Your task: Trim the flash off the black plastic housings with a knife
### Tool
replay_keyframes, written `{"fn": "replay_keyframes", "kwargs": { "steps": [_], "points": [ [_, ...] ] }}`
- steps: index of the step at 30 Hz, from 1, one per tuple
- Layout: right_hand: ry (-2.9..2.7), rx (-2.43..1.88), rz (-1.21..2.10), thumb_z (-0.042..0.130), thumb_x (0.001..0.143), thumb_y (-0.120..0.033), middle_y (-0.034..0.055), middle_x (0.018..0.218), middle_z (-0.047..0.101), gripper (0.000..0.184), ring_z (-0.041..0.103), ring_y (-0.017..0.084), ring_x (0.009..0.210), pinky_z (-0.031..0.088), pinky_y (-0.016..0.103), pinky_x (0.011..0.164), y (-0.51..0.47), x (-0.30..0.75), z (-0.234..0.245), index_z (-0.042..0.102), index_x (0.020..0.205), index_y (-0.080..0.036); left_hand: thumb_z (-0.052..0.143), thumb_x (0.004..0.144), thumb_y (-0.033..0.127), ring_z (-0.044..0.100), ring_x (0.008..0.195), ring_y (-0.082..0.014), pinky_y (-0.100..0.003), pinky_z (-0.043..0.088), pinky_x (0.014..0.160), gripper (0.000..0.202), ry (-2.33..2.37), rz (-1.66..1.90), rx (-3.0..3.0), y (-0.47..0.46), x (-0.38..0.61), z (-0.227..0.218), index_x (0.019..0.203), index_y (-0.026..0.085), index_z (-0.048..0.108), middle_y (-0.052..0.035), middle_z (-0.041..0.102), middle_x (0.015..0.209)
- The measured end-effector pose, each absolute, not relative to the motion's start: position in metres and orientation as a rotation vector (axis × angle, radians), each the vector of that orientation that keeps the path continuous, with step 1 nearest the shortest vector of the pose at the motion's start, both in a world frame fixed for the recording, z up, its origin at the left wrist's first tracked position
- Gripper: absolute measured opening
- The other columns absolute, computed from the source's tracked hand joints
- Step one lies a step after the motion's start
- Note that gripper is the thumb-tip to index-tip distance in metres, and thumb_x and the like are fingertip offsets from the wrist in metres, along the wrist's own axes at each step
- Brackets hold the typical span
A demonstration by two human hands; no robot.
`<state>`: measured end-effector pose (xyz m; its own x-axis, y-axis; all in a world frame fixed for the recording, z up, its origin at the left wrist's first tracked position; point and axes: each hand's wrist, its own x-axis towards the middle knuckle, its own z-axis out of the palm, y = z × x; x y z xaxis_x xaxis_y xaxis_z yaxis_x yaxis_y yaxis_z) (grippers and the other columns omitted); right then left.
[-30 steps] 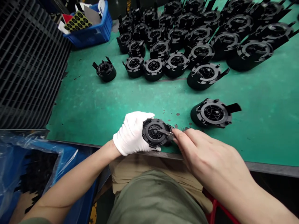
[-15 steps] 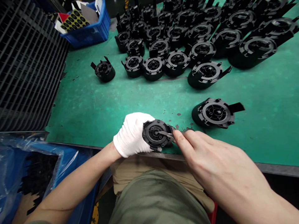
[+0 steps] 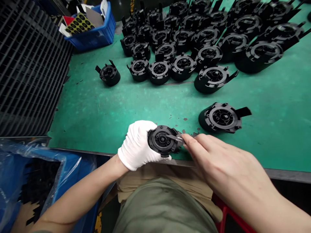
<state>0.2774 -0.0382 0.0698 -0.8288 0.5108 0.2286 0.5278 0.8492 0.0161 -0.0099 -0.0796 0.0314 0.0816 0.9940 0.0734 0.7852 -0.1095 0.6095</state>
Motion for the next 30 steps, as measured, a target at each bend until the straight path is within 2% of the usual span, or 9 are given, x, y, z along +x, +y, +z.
{"fn": "replay_keyframes", "kwargs": {
  "steps": [2, 4, 7, 9, 14, 20, 22, 25, 30],
  "points": [
    [-2.824, -0.8, -0.124, 0.039, 0.114, -0.013, 0.0024, 0.093, 0.069, 0.047, 0.065, 0.019, 0.068, 0.048, 0.032, 0.056, -0.035, 0.28, 0.069, 0.066, 0.152, -0.018, 0.092, 0.061, 0.107, 0.083, 0.086, -0.0354, -0.046, 0.066, 0.08, 0.092, 1.755, 0.698, 1.946, -0.081, -0.016, 0.025, 0.097, 0.023, 0.079, -0.0117, 0.081, 0.092],
    [-2.841, -0.755, -0.115, 0.04, 0.116, -0.011, 0.0041, 0.098, 0.071, 0.046, 0.067, 0.02, 0.077, 0.052, 0.032, 0.063, -0.031, 0.28, 0.07, 0.066, 0.154, -0.015, 0.095, 0.054, 0.108, 0.086, 0.106, -0.0419, -0.054, 0.071, 0.096, 0.108, 1.626, 0.752, 2.006, -0.076, -0.027, 0.018, 0.115, 0.021, 0.08, -0.0178, 0.086, 0.113],
    [-2.835, -0.684, -0.138, 0.041, 0.116, -0.006, 0.0041, 0.097, 0.067, 0.044, 0.065, 0.02, 0.079, 0.049, 0.033, 0.064, -0.027, 0.275, 0.072, 0.067, 0.151, -0.011, 0.102, 0.059, 0.099, 0.079, 0.142, -0.0482, -0.063, 0.065, 0.124, 0.132, 1.263, 0.771, 2.148, -0.06, -0.044, 0.011, 0.157, 0.019, 0.068, -0.0258, 0.08, 0.154],
    [-2.835, -0.675, -0.172, 0.041, 0.114, -0.002, 0.0021, 0.092, 0.061, 0.044, 0.061, 0.019, 0.075, 0.047, 0.033, 0.062, -0.026, 0.272, 0.073, 0.068, 0.148, -0.009, 0.107, 0.065, 0.089, 0.076, 0.152, -0.048, -0.063, 0.06, 0.132, 0.132, 1.086, 0.685, 2.188, -0.048, -0.049, 0.014, 0.169, 0.022, 0.06, -0.0241, 0.076, 0.164],
    [-2.857, -0.675, -0.247, 0.039, 0.111, 0.0, 0.0016, 0.092, 0.059, 0.047, 0.059, 0.02, 0.073, 0.048, 0.034, 0.063, -0.028, 0.272, 0.078, 0.067, 0.148, -0.008, 0.108, 0.078, 0.069, 0.084, 0.14, -0.0419, -0.049, 0.066, 0.123, 0.094, 1.02, 0.539, 2.169, -0.033, -0.044, 0.028, 0.155, 0.027, 0.075, -0.0134, 0.087, 0.149],
    [-2.871, -0.655, -0.2, 0.045, 0.099, 0.007, 0.003, 0.093, 0.062, 0.057, 0.066, 0.02, 0.076, 0.053, 0.033, 0.063, -0.032, 0.271, 0.079, 0.065, 0.151, -0.006, 0.098, 0.087, 0.067, 0.089, 0.13, -0.0388, -0.046, 0.069, 0.115, 0.07, 1.029, 0.535, 2.185, -0.034, -0.037, 0.035, 0.141, 0.025, 0.081, -0.0117, 0.091, 0.139],
    [-2.873, -0.648, -0.157, 0.045, 0.091, 0.009, 0.0044, 0.094, 0.065, 0.068, 0.07, 0.022, 0.078, 0.054, 0.034, 0.061, -0.034, 0.272, 0.079, 0.063, 0.154, -0.007, 0.097, 0.088, 0.069, 0.089, 0.128, -0.0388, -0.045, 0.07, 0.113, 0.068, 1.03, 0.525, 2.185, -0.034, -0.036, 0.035, 0.138, 0.025, 0.082, -0.0119, 0.091, 0.137],
    [-2.883, -0.644, -0.104, 0.046, 0.083, 0.008, 0.0079, 0.097, 0.07, 0.077, 0.075, 0.026, 0.08, 0.06, 0.036, 0.061, -0.038, 0.274, 0.079, 0.061, 0.157, -0.007, 0.097, 0.089, 0.069, 0.089, 0.131, -0.0385, -0.045, 0.069, 0.114, 0.072, 1.019, 0.554, 2.188, -0.035, -0.037, 0.033, 0.143, 0.024, 0.081, -0.0123, 0.091, 0.139],
    [-2.905, -0.656, -0.142, 0.046, 0.086, 0.005, 0.0111, 0.099, 0.074, 0.08, 0.078, 0.028, 0.08, 0.066, 0.038, 0.062, -0.043, 0.272, 0.081, 0.056, 0.164, -0.006, 0.093, 0.093, 0.066, 0.088, 0.132, -0.0365, -0.044, 0.067, 0.116, 0.069, 1.008, 0.591, 2.171, -0.037, -0.038, 0.03, 0.146, 0.024, 0.08, -0.0113, 0.091, 0.139]
  ]
}}
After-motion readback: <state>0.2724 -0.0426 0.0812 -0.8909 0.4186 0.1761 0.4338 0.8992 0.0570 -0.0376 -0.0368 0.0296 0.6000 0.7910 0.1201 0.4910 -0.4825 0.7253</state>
